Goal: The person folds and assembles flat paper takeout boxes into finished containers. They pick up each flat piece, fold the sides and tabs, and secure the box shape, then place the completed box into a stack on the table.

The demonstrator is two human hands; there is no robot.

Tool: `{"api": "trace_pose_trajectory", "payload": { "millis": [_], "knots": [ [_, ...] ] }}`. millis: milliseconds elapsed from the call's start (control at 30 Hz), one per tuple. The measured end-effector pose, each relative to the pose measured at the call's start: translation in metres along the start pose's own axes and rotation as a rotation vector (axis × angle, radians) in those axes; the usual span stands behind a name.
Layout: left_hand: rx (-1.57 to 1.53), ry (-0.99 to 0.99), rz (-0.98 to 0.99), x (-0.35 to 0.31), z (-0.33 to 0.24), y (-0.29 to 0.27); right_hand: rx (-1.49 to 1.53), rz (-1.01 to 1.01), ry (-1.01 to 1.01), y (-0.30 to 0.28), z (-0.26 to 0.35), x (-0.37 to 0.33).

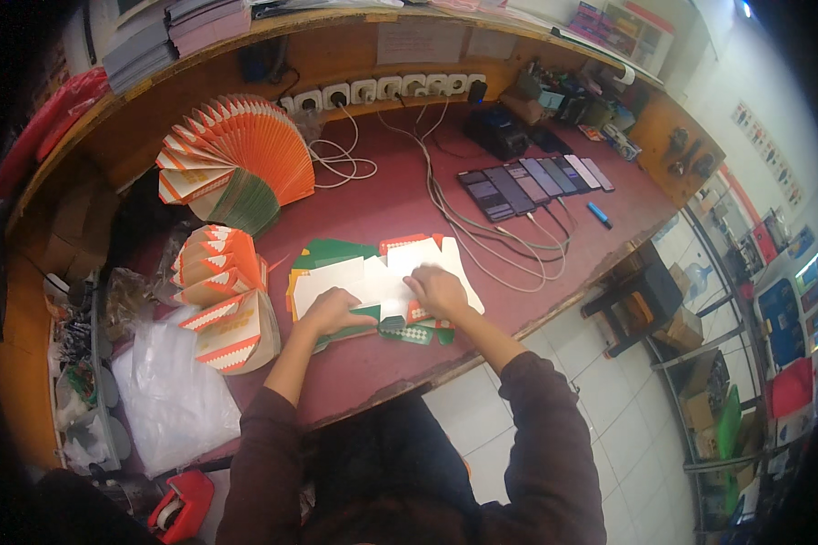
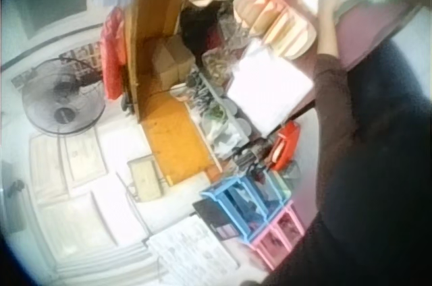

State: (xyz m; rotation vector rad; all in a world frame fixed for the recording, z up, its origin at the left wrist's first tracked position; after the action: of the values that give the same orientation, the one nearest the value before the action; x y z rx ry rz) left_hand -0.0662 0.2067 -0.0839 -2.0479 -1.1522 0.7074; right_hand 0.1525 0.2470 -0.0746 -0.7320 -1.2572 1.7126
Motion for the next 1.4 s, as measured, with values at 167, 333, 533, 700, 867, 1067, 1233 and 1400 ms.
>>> {"api": "trace_pose_trajectory", "payload": {
  "millis": [167,333,533,700,867,1067,1233,1400],
  "knots": [
    [0.03,0.006,0.016,-0.006,-0.011,-0.009,-0.079,-0.238,0.066,0.014,0.001,0.005],
    [0.309,-0.12,-0.092,-0.003,-0.06,-0.006,0.023,-0.365,-0.006,0.012,-0.002,0.001],
    [0.183,0.151,0.146,0.053,-0.088,0.029,0.542,-0.297,-0.065,-0.025,-0.026,-0.022],
    [-0.262,0.154,0.384,0.077,-0.038,0.012,0.099,-0.173,-0.191,-0.037,-0.041,-0.084],
    [-0.336,0.058,0.535,0.074,-0.023,0.008,0.196,-0.063,-0.243,-0.032,-0.054,-0.076],
    [-0.268,0.075,0.553,0.071,-0.031,0.009,0.326,0.21,0.336,-0.014,-0.088,-0.035],
    [-0.131,0.114,0.486,0.068,-0.033,0.012,0.277,-0.048,0.573,0.003,-0.087,-0.056],
    [-0.091,0.146,0.327,0.034,-0.06,-0.003,0.308,-0.097,0.555,0.003,-0.061,-0.083]
  ]
}}
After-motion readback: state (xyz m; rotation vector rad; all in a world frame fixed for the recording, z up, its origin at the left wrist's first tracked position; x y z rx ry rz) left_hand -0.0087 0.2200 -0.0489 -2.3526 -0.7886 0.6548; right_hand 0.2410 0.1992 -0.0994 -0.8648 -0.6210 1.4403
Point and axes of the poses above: each hand's wrist, its own x-axis towards the middle knuckle, its own y-axis out of the palm, z = x × y, the point moved 3 cm from there along x, towards the middle knuckle, and after that the axes turned 4 degrees about z, right-handed, at the moved point
